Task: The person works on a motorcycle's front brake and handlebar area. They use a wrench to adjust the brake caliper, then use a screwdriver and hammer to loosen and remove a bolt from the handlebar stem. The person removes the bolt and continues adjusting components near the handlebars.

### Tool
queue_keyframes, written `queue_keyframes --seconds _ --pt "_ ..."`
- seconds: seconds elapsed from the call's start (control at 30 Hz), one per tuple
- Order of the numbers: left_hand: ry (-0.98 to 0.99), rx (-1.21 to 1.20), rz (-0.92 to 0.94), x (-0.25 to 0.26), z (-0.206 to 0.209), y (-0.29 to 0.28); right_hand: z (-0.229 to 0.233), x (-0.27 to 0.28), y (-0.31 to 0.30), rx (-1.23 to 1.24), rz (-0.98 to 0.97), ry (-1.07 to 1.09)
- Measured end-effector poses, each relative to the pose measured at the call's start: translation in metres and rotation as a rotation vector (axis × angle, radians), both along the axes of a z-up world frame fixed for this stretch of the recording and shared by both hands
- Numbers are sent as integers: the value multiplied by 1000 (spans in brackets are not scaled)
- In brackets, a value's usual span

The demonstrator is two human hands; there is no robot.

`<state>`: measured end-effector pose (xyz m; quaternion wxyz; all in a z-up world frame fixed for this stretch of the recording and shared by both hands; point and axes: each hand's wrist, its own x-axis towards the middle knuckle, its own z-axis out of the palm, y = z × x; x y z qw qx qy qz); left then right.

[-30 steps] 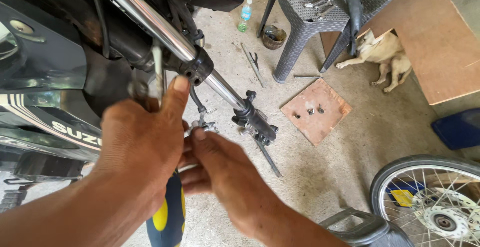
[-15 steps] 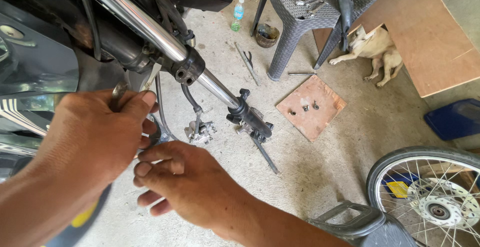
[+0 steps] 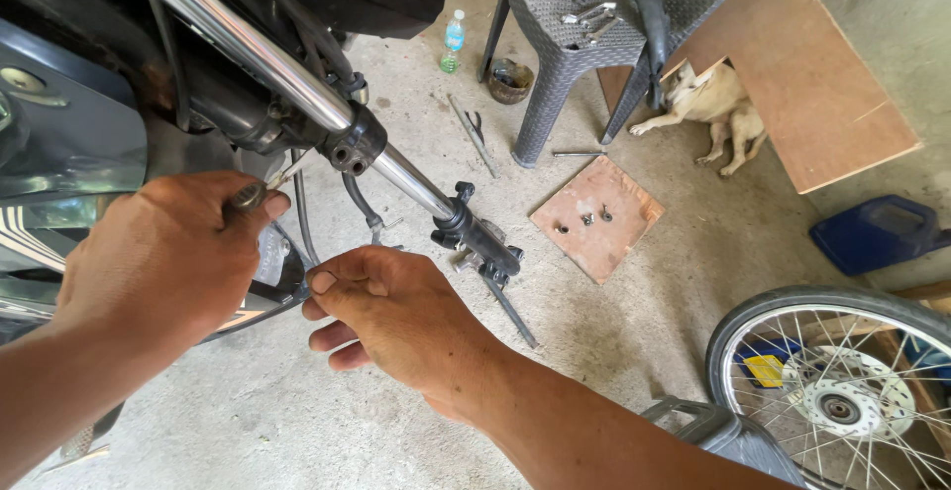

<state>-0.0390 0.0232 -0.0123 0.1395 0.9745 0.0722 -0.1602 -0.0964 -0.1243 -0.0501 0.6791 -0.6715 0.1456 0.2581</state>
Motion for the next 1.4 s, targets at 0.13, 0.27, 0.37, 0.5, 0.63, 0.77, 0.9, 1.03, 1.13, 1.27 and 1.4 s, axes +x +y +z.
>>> queue_keyframes --seconds 0.13,0.27,0.37,0.5,0.63,0.77,0.9,1.03,1.13,1.27,1.4 --pt "-84 -14 -70 7 -14 3 1 -6 -3 -41 -12 18" --pt "-155 6 -148 8 -18 6 4 -13 1 23 -44 46" --pt "-157 16 -172 8 -15 6 6 -16 9 63 -43 95" --pt "-69 -24 -150 13 -14 11 9 -13 21 90 -53 106" --pt "-59 -127 -199 18 -21 17 16 -10 22 65 -117 99" --pt "-82 -168 -212 19 -22 18 28 -8 13 14 -135 109" --pt "-46 -118 -218 18 -14 19 35 -13 4 -25 -123 103" --pt "9 -122 -213 14 -5 17 38 -19 -1 -53 -131 114" --pt "-8 -125 -176 12 -2 14 40 -19 -4 -61 -132 93" --pt "-38 -117 -138 6 0 11 43 -21 -11 -86 -145 80" --pt "-31 -111 -106 1 6 8 48 -19 -17 -94 -149 62"
